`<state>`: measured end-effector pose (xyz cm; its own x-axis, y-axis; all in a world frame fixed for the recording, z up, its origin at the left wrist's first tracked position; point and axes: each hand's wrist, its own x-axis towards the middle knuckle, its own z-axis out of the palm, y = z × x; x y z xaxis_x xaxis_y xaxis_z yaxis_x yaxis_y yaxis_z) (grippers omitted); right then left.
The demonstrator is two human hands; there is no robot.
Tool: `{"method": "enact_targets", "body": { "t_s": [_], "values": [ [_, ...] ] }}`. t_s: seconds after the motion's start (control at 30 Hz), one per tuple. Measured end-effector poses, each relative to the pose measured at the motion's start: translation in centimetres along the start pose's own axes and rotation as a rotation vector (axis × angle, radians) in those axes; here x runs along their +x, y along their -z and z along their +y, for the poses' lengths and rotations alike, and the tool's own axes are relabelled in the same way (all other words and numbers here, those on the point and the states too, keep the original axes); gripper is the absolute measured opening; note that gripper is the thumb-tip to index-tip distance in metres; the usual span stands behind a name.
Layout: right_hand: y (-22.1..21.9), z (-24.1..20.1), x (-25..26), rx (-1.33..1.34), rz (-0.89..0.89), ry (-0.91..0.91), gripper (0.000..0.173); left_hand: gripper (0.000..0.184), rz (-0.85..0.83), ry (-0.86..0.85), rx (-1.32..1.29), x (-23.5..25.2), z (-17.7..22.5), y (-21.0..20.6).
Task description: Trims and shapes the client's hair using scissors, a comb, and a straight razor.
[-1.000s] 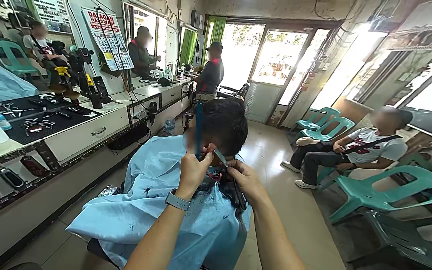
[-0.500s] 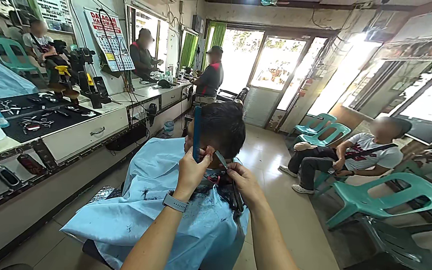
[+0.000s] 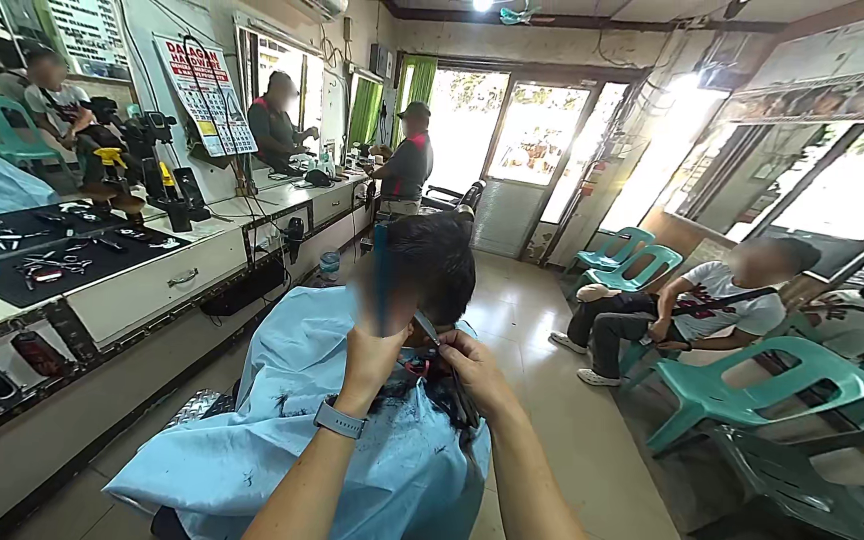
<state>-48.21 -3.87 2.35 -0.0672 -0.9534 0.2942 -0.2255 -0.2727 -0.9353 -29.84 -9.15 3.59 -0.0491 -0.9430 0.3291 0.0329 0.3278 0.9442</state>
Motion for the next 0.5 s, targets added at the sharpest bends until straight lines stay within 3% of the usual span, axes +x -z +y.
{"method": "enact_targets", "body": {
  "t_s": [0.37,0.5],
  "values": [
    [-0.1,0.2,0.1,0.068,0.02,0.013,0.02,0.017,-0.002,-0.01,-0.02,0.2,-0.2,0.1],
    [-0.1,-0.3,-1.3,-0.012,-0.049,0.056,0.023,0.018,0.003,-0.012,-0.006,0.1,-0.1,0.2]
  ]
}}
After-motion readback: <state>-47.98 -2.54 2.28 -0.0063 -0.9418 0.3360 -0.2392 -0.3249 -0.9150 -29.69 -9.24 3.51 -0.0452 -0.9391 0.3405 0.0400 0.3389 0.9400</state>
